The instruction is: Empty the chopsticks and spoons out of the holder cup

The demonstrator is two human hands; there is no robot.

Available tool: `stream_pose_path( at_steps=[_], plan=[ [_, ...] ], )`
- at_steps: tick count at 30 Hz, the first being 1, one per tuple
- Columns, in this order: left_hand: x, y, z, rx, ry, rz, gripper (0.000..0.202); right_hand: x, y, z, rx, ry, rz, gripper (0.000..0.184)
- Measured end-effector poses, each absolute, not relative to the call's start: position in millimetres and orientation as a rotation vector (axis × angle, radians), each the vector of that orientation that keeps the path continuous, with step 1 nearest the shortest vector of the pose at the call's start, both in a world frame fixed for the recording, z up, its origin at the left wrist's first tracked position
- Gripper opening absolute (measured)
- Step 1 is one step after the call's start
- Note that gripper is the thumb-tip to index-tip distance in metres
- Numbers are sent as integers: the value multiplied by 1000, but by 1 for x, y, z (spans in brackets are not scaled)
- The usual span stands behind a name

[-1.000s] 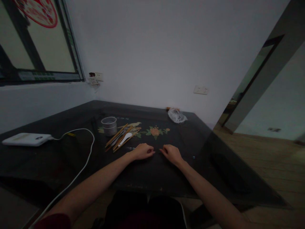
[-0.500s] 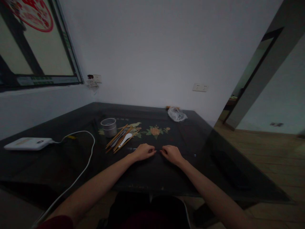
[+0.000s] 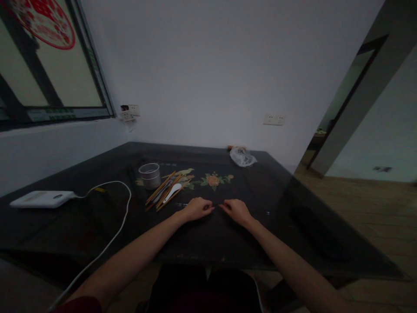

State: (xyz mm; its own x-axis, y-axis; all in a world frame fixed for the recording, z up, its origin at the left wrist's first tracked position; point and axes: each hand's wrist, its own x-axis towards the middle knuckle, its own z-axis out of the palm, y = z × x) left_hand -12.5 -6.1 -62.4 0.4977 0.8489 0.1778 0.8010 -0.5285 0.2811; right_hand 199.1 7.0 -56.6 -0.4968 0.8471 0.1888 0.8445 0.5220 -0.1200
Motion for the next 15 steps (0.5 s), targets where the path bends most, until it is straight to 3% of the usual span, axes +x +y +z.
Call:
stream_pose_path(
  at_steps=[15],
  plan=[
    [-12,-8,-58,2546,1433,413,30,200,9,-57,-1357,-2573,104,36]
  ],
)
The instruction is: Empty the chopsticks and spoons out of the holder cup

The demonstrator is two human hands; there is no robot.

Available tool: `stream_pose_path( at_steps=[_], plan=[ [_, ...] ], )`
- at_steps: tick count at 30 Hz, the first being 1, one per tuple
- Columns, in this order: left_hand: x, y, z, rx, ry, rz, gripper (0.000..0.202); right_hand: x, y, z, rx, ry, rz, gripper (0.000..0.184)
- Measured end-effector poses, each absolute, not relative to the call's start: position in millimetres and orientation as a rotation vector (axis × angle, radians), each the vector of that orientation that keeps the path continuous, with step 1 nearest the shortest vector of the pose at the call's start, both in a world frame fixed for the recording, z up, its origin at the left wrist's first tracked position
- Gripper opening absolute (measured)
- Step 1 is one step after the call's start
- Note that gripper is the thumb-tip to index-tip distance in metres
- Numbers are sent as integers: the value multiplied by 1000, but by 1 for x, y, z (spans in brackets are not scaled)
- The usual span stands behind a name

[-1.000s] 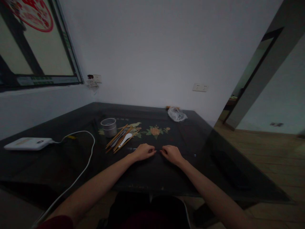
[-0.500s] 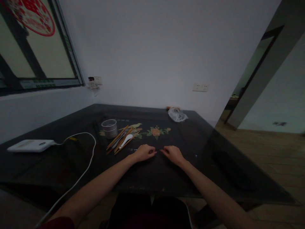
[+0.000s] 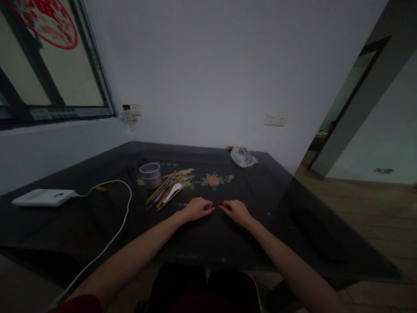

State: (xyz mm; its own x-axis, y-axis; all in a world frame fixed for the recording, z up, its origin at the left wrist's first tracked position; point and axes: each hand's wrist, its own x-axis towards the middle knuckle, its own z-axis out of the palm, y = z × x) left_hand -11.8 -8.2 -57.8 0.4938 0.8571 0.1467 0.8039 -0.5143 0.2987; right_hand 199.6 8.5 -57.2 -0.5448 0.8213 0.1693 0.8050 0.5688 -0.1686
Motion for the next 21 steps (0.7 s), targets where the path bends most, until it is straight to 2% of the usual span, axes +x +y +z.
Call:
stream_pose_path(
  at_steps=[21],
  plan=[
    [-10,-10,-56,2549,1455,409,31,200,6,-55,-1348,-2562,120,38]
  ],
)
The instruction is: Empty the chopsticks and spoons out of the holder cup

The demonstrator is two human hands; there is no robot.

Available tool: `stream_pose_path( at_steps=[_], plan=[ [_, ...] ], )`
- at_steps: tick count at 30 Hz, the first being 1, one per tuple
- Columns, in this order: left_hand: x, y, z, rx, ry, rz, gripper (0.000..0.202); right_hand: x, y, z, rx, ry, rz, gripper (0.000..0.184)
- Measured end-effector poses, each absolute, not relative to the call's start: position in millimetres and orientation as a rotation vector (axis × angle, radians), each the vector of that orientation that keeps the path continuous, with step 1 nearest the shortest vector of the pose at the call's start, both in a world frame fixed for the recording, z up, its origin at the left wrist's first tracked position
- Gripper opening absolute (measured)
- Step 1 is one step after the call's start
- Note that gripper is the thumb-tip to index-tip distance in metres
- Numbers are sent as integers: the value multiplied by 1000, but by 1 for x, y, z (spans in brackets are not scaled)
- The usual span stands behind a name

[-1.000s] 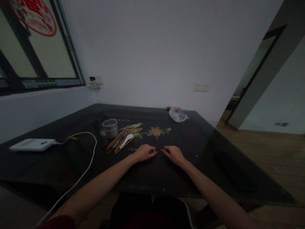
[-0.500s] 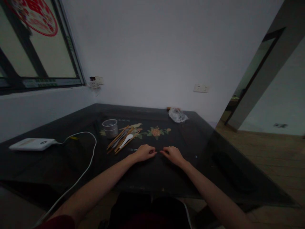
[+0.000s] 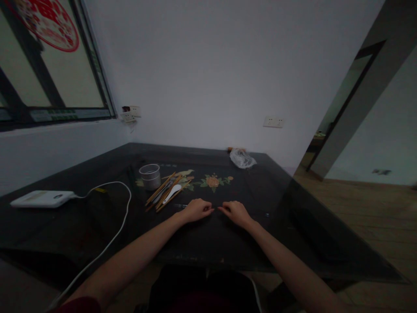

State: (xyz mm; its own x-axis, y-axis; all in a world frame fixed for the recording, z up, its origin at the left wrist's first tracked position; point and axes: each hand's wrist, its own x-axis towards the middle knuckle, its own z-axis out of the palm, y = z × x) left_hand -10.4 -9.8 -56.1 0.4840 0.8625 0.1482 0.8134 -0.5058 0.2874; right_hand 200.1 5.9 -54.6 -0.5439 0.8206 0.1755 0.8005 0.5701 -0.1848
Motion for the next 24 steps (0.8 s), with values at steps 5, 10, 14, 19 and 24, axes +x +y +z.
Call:
stream_pose_path(
  at_steps=[5,10,14,19,24],
  plan=[
    [-11,-10,-56,2560,1456,404,31,200,6,-55,-1357,-2558,122,38],
    [-11,-9,-56,2562,1446,398,30,200,7,-56,-1348,-2554,103,37],
    [-11,-9,-56,2566,1459,377,28,200,7,-56,-1378,-2558,89,37],
    [-11,-10,-57,2577,1469,384,30,200,6,-55,-1363,-2587,74,37],
    [-11,-9,-58,2575,1460,395,29,198,4,-55,-1339,-2608,50,35]
  ],
)
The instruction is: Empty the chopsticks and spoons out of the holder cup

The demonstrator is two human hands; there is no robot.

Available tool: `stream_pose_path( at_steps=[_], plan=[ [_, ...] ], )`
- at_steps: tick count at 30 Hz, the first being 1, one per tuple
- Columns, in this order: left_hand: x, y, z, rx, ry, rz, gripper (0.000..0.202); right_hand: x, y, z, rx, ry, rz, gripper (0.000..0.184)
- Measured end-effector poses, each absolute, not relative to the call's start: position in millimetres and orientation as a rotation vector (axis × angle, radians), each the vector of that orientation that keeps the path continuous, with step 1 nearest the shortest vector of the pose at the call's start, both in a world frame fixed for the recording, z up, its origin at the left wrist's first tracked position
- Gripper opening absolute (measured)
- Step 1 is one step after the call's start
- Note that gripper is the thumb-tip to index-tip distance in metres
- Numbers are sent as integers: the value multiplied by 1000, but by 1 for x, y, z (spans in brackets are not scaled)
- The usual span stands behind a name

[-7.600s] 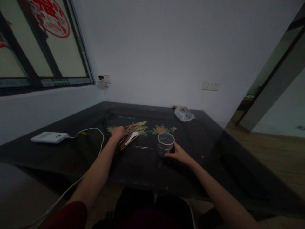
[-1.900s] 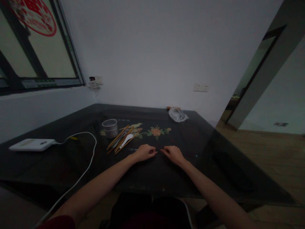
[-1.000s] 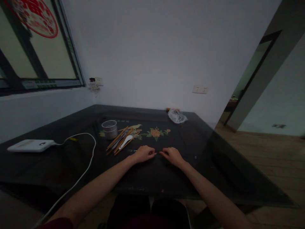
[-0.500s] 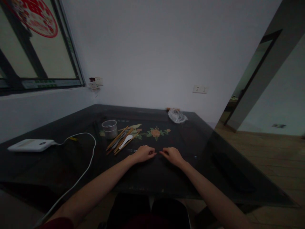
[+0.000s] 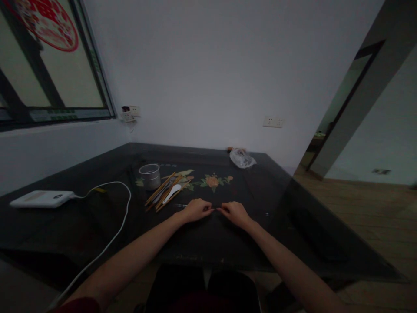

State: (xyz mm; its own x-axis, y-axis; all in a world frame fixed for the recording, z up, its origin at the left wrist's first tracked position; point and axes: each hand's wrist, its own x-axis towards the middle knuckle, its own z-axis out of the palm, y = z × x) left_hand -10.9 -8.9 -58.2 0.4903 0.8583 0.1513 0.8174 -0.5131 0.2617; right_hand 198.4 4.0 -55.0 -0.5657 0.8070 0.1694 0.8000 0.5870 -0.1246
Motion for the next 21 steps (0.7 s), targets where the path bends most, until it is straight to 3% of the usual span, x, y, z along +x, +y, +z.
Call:
stream_pose_path(
  at_steps=[21],
  plan=[
    [-10,-11,-51,2550,1437,362,28,198,9,-54,-1351,-2579,144,33]
  ],
)
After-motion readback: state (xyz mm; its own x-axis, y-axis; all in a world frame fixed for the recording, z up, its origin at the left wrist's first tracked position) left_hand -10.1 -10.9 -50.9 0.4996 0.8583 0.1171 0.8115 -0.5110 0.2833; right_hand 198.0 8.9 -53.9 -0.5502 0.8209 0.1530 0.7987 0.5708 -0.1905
